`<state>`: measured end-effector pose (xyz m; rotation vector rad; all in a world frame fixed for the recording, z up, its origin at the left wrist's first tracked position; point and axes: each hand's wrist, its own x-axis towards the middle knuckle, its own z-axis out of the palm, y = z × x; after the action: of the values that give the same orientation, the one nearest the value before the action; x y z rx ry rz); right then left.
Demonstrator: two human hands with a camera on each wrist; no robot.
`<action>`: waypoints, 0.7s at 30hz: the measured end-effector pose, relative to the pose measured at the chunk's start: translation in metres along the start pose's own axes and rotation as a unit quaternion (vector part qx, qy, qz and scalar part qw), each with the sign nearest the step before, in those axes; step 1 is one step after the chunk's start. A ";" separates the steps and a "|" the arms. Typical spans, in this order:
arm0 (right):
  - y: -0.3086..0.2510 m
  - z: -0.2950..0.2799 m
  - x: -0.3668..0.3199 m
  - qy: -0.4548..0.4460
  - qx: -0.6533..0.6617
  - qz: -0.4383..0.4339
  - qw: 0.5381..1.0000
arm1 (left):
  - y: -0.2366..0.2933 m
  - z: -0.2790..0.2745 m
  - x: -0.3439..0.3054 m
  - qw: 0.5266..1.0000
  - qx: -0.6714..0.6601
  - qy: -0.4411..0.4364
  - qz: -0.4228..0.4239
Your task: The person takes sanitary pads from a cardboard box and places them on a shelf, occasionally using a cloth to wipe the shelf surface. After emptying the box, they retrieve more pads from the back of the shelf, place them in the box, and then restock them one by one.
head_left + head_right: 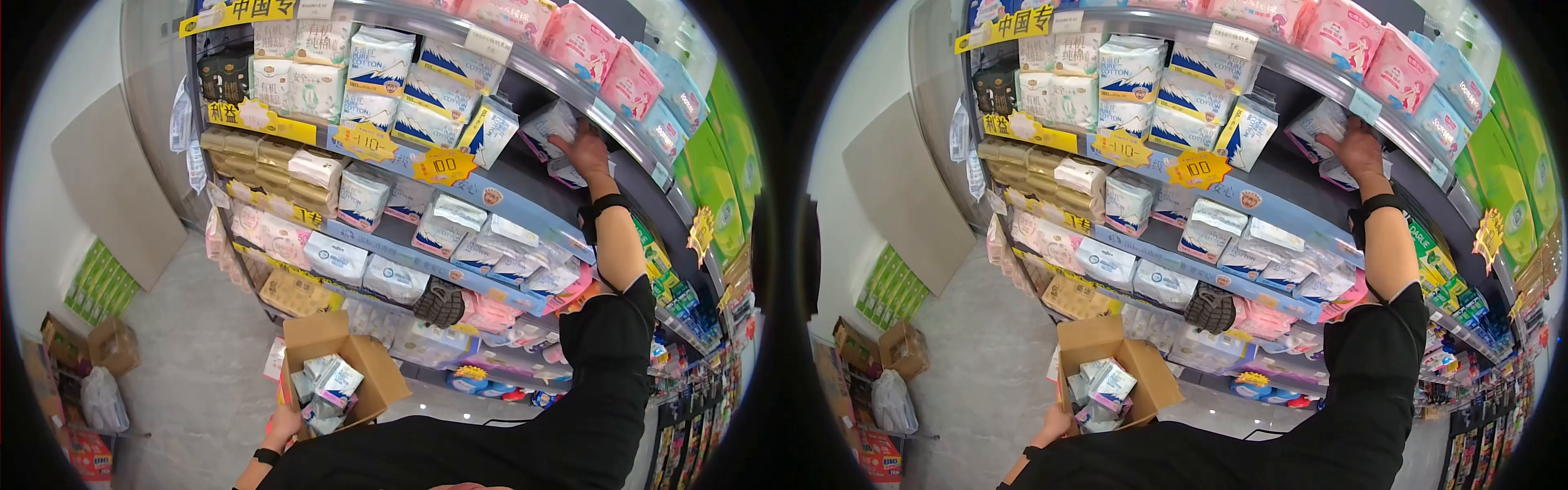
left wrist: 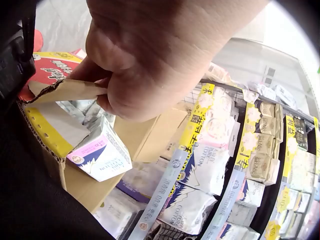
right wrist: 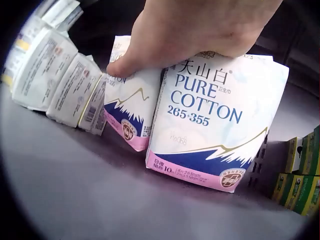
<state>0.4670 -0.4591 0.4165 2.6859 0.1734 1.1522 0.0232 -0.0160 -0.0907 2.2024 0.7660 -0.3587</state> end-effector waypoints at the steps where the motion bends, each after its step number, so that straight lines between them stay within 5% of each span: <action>1: -0.002 -0.005 -0.005 -0.002 -0.001 0.000 1.000 | -0.007 0.005 0.005 1.000 -0.007 -0.006 0.004; 4: -0.001 -0.025 -0.025 0.097 0.016 -0.126 0.987 | -0.016 0.010 0.017 1.000 -0.006 -0.011 0.018; 9: -0.010 -0.083 -0.081 0.178 0.079 -0.161 0.967 | -0.011 0.002 0.018 0.996 -0.028 0.005 0.082; 12: -0.015 -0.107 -0.126 0.242 0.166 -0.148 0.944 | 0.004 -0.006 0.012 0.999 -0.025 0.006 0.023; 13: 0.023 -0.097 -0.138 0.220 0.138 -0.180 0.949 | 0.003 -0.008 0.013 0.999 -0.020 -0.007 0.026; 14: 0.017 -0.097 -0.158 0.124 0.245 -0.188 0.943 | -0.001 -0.003 0.016 0.999 -0.016 0.016 0.040; 16: -0.011 -0.083 -0.196 0.086 0.377 -0.219 0.896 | 0.007 -0.011 0.009 0.998 -0.029 0.019 0.049; 19: -0.136 -0.072 -0.263 -0.016 0.574 -0.175 0.800 | 0.010 -0.018 0.003 0.997 -0.034 0.016 0.074; 21: -0.208 -0.077 -0.282 -0.231 0.545 -0.184 0.785 | 0.014 -0.025 -0.004 0.998 -0.036 0.012 0.056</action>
<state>0.2120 -0.3000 0.2204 3.4417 1.6236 0.1812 0.0294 -0.0065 -0.0645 2.1741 0.6554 -0.2447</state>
